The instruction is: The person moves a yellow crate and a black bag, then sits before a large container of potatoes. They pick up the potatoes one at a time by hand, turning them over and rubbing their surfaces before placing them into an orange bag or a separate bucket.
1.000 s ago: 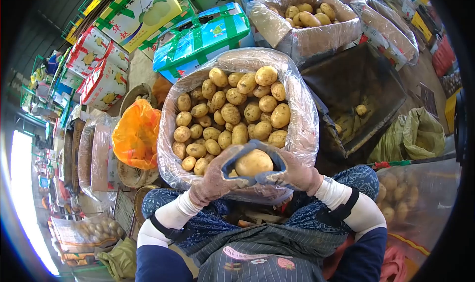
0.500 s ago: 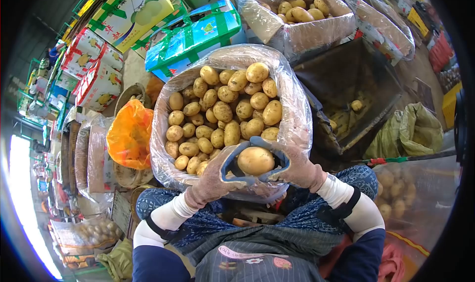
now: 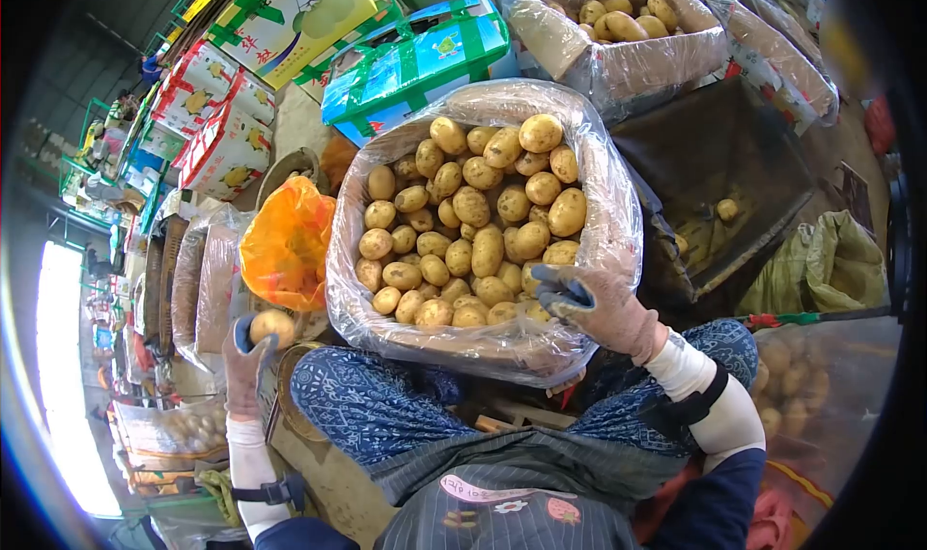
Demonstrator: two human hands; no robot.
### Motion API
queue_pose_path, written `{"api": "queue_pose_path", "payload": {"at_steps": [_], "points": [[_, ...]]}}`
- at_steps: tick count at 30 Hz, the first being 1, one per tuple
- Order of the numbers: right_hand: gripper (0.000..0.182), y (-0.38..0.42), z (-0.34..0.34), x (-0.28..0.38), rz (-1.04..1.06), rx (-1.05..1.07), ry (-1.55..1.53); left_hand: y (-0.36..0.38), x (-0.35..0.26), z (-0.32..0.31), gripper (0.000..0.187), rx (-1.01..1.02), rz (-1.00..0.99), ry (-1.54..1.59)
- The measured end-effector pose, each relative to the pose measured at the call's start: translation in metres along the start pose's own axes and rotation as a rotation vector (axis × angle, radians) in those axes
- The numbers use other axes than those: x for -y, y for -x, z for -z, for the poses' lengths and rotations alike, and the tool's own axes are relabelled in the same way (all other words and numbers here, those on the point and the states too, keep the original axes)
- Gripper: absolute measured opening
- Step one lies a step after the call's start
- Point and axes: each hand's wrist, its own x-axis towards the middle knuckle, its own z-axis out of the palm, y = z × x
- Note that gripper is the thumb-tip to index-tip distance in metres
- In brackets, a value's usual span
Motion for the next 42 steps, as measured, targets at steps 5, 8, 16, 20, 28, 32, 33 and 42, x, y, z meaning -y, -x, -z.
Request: {"api": "queue_pose_path", "payload": {"at_steps": [5,8,16,20,28,32,33,42], "points": [[0.040,0.004,0.011,0.006,0.173,-0.233,0.209,0.013,0.082,0.040,0.048,0.021,0.138,-0.697],[0.035,-0.001,0.020,0.015,0.070,-0.203,0.099,-0.016,0.030,-0.004,0.047,-0.165,-0.168,-0.491],[0.035,-0.007,0.013,0.002,0.092,-0.220,0.116,-0.076,-0.120,-0.252,0.055,0.623,-0.273,-0.552],[0.029,-0.004,0.014,0.004,0.109,-0.288,0.113,-0.077,-0.089,-0.358,0.075,0.490,-0.416,-1.014],[0.034,0.002,0.025,-0.006,0.174,-0.248,0.175,-0.105,-0.097,-0.360,0.076,0.665,0.053,-0.772],[0.035,0.004,0.029,-0.005,0.166,-0.264,0.139,-0.087,-0.129,-0.293,0.059,0.878,0.096,0.153],[0.035,0.000,0.025,-0.004,0.186,-0.261,0.124,-0.075,-0.128,-0.269,0.066,0.980,0.173,0.583],[0.036,-0.004,0.001,-0.008,0.066,-0.105,0.210,-0.017,-0.125,-0.224,0.085,1.040,0.091,0.632]]}}
